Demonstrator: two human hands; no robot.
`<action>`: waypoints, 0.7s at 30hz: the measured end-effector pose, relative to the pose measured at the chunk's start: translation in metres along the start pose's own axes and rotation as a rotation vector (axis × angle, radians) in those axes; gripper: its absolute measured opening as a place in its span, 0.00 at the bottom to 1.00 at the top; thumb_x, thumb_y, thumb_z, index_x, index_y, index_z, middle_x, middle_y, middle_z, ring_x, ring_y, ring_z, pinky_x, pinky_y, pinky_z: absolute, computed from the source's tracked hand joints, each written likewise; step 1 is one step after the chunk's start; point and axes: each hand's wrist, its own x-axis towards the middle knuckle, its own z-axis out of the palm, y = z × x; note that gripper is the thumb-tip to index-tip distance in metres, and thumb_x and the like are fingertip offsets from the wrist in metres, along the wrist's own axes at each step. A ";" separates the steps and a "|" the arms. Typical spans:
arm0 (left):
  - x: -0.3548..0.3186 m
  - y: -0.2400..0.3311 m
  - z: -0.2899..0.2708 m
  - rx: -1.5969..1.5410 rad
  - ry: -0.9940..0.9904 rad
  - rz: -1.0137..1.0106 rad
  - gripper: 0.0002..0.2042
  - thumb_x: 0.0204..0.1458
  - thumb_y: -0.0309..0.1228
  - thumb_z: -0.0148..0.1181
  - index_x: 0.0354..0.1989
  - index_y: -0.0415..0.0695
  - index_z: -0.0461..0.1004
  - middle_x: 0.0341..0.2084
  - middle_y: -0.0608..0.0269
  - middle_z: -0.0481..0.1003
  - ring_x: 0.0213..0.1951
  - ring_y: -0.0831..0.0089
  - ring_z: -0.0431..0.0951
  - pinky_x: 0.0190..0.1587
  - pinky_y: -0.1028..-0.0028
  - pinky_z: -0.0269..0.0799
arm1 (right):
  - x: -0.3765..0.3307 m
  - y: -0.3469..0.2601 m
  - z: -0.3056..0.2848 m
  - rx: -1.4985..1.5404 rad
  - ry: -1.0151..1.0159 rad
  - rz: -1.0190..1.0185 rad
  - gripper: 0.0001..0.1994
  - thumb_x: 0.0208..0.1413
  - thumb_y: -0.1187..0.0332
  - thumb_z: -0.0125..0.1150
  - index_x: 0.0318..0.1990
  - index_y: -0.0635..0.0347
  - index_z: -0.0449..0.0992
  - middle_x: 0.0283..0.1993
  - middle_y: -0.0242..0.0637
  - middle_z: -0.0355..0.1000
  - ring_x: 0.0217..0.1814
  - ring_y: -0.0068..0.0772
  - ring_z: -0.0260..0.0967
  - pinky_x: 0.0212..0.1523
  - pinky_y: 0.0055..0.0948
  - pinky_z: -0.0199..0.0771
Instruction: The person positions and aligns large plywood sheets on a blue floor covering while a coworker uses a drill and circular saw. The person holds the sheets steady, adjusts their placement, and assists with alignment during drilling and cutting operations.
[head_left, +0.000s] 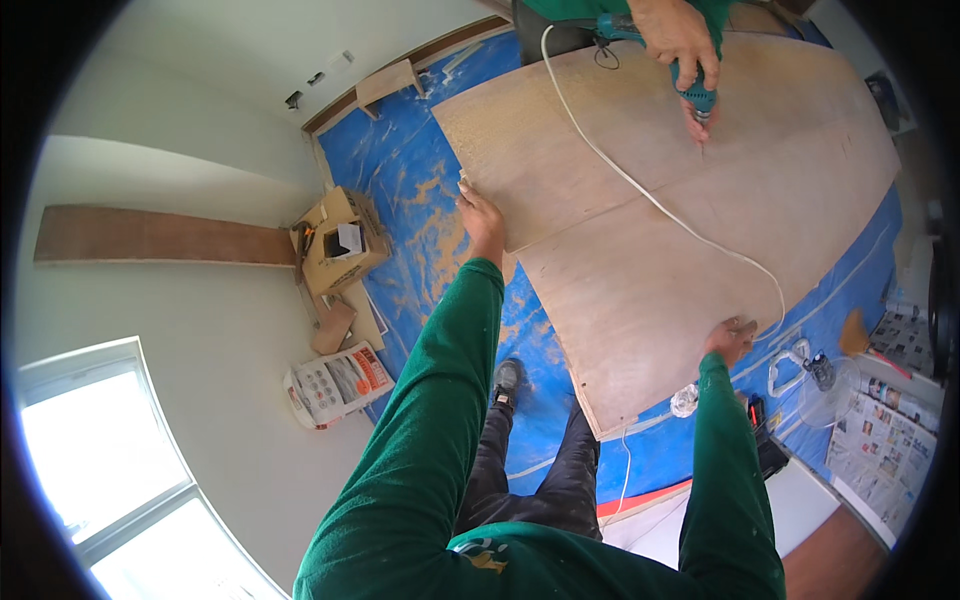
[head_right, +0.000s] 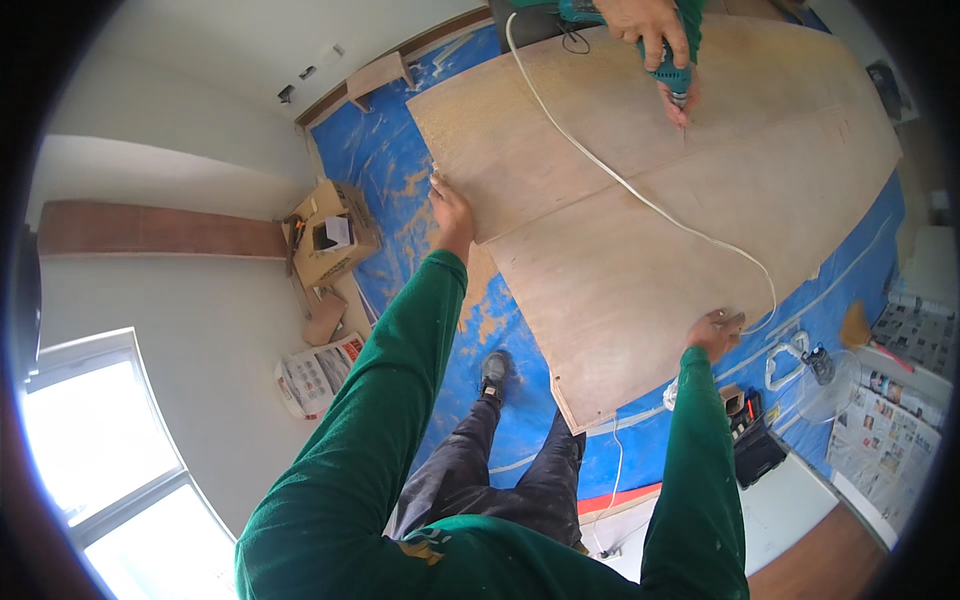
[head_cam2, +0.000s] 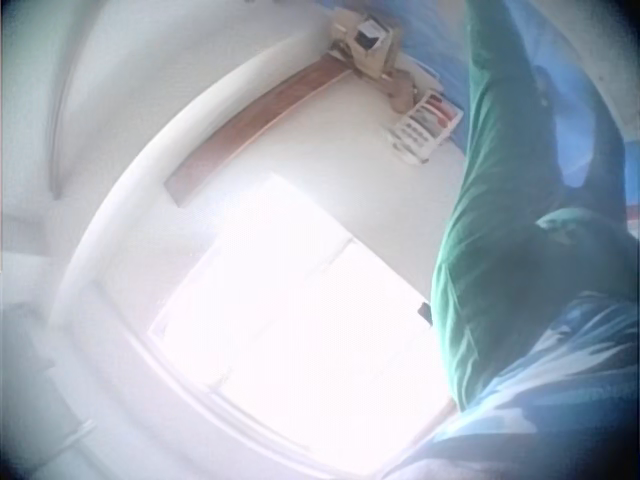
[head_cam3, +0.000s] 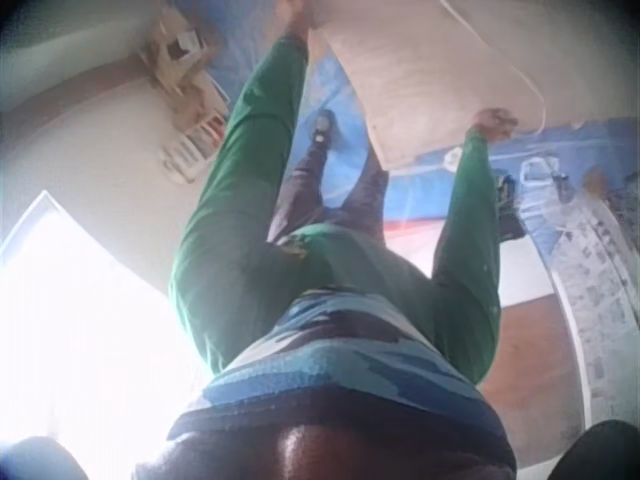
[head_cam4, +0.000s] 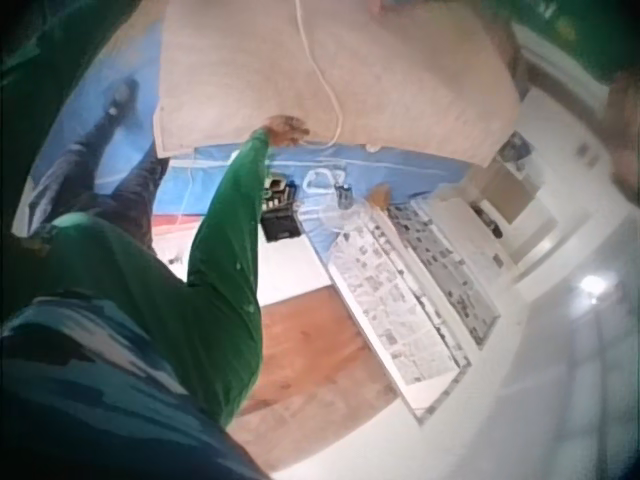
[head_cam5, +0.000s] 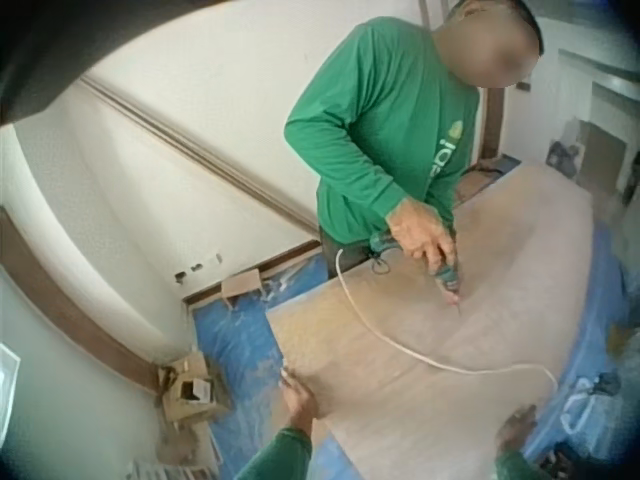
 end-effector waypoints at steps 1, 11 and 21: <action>-0.002 0.005 -0.002 0.047 -0.015 -0.018 0.39 0.71 0.60 0.30 0.70 0.35 0.65 0.65 0.31 0.69 0.66 0.34 0.69 0.68 0.50 0.64 | 0.002 0.002 0.003 0.007 0.013 -0.023 0.34 0.69 0.46 0.45 0.79 0.46 0.54 0.71 0.60 0.58 0.71 0.61 0.66 0.64 0.55 0.75; 0.003 0.005 0.001 0.180 -0.016 0.038 0.38 0.72 0.59 0.34 0.69 0.34 0.67 0.65 0.37 0.72 0.66 0.41 0.71 0.67 0.55 0.67 | 0.018 0.028 0.041 0.120 0.200 -0.109 0.32 0.68 0.49 0.51 0.75 0.52 0.63 0.66 0.61 0.65 0.65 0.63 0.68 0.63 0.55 0.74; -0.014 0.024 0.001 0.259 -0.001 -0.030 0.38 0.72 0.57 0.30 0.70 0.34 0.66 0.67 0.39 0.70 0.66 0.42 0.71 0.70 0.51 0.66 | -0.002 -0.002 -0.002 0.097 0.089 0.002 0.31 0.68 0.51 0.51 0.76 0.48 0.61 0.68 0.58 0.60 0.68 0.61 0.64 0.62 0.53 0.76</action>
